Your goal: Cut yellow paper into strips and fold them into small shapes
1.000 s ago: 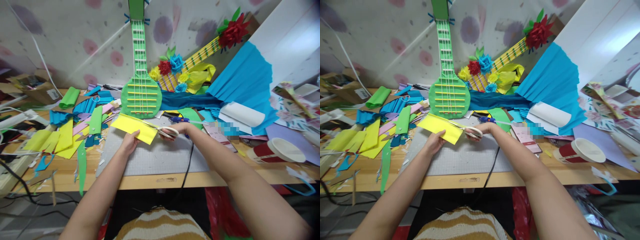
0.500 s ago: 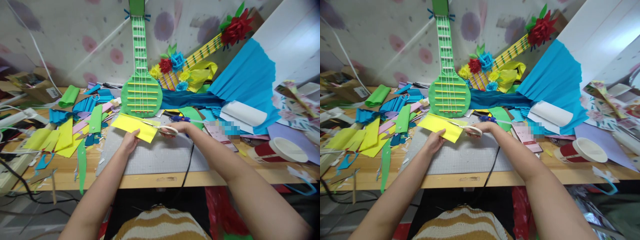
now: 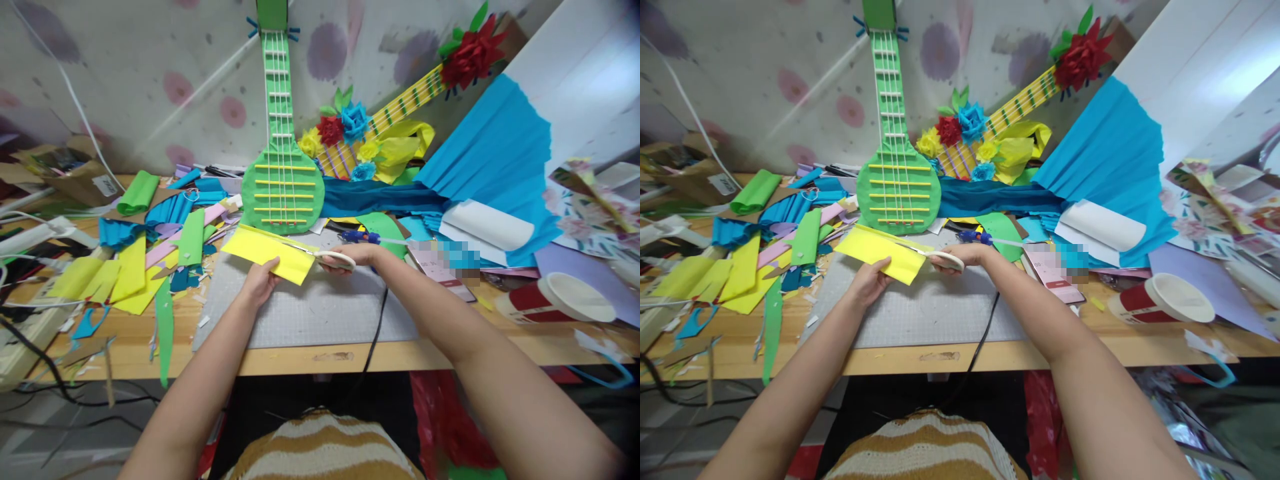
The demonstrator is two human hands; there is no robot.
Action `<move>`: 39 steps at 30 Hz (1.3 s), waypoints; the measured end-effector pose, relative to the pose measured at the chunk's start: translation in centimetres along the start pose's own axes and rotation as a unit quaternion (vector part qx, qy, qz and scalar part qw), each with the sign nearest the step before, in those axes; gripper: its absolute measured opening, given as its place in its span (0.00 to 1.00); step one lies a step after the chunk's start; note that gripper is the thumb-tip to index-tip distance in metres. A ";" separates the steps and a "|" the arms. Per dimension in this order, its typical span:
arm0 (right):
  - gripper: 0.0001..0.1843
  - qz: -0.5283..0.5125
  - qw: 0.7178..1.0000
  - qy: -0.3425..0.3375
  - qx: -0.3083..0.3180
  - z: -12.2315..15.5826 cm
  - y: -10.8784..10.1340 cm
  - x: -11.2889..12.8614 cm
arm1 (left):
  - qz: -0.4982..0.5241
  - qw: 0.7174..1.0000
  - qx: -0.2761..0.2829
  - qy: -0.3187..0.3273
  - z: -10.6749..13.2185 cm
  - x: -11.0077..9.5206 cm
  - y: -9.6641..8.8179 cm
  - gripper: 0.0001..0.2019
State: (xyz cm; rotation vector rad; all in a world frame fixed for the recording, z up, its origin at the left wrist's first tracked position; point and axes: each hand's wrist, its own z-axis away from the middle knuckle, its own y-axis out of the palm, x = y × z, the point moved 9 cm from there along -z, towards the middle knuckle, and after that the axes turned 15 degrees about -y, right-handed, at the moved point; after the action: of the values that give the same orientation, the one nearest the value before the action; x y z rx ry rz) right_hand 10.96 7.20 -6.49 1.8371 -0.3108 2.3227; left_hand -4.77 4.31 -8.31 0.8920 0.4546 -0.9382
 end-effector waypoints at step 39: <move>0.29 -0.003 0.999 0.008 -0.037 -1.8 -0.5 0.9 | -0.007 1.000 0.028 0.000 0.2 0.9 1.4 0.18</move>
State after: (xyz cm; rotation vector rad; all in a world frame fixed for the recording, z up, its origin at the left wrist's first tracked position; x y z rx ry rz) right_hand 9.16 8.14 -5.95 1.7826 -0.3844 2.2873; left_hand -3.15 4.09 -8.19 0.9405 0.4371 -0.9684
